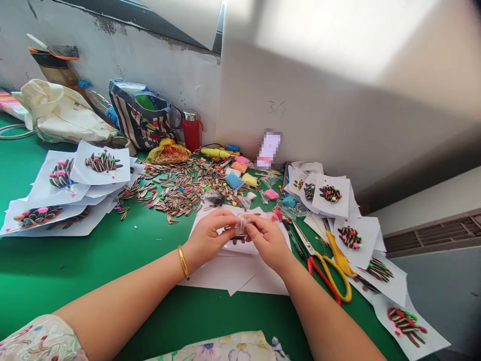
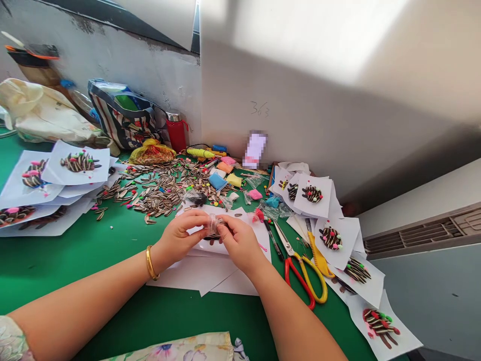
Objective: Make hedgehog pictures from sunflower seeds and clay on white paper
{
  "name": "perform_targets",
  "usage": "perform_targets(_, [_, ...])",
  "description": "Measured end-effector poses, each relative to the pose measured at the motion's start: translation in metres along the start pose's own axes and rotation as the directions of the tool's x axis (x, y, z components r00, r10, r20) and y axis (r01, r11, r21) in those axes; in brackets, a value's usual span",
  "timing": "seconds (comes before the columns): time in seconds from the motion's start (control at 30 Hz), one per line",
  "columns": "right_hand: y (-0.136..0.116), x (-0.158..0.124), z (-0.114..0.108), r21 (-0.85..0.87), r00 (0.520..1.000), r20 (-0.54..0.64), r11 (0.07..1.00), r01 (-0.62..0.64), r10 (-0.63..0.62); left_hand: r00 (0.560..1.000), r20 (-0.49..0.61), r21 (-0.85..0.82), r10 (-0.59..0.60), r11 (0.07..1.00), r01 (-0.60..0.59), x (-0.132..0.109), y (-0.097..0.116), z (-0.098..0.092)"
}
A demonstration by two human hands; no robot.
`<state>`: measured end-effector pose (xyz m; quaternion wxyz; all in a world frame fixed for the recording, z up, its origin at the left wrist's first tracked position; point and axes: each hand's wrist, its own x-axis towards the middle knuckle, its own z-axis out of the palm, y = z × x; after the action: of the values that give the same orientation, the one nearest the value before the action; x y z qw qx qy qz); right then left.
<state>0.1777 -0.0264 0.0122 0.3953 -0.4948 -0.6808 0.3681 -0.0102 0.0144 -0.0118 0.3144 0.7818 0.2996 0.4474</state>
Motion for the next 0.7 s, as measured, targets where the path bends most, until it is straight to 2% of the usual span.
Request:
perform_targets(0.1, [-0.005, 0.0, -0.001, -0.02, 0.998, 0.059, 1.0, -0.007, 0.008, 0.998, 0.006, 0.029, 0.058, 0.998, -0.058, -0.003, 0.002, 0.001])
perform_targets(0.27, [-0.001, -0.001, -0.001, -0.004, 0.994, 0.091, 0.998, -0.056, 0.056, 0.998, 0.059, 0.153, 0.03, 0.987, -0.039, -0.003, 0.008, 0.0])
perform_targets(0.4, [0.0, -0.002, 0.001, 0.03, 0.991, 0.106, 0.996, -0.079, 0.075, 0.998, 0.014, 0.264, 0.053, 0.963, -0.055, -0.001, 0.011, -0.001])
perform_targets(0.6, [-0.005, -0.002, 0.002, 0.086, 0.992, 0.117, 0.994, -0.062, 0.051, 0.983, -0.04, 0.319, 0.178, 0.935, -0.156, -0.004, 0.01, -0.001])
perform_targets(0.7, [-0.006, -0.001, 0.0, 0.066, 0.992, 0.121, 0.997, -0.026, 0.017, 0.981, -0.043, 0.346, 0.187, 0.924, -0.161, -0.004, 0.008, -0.002])
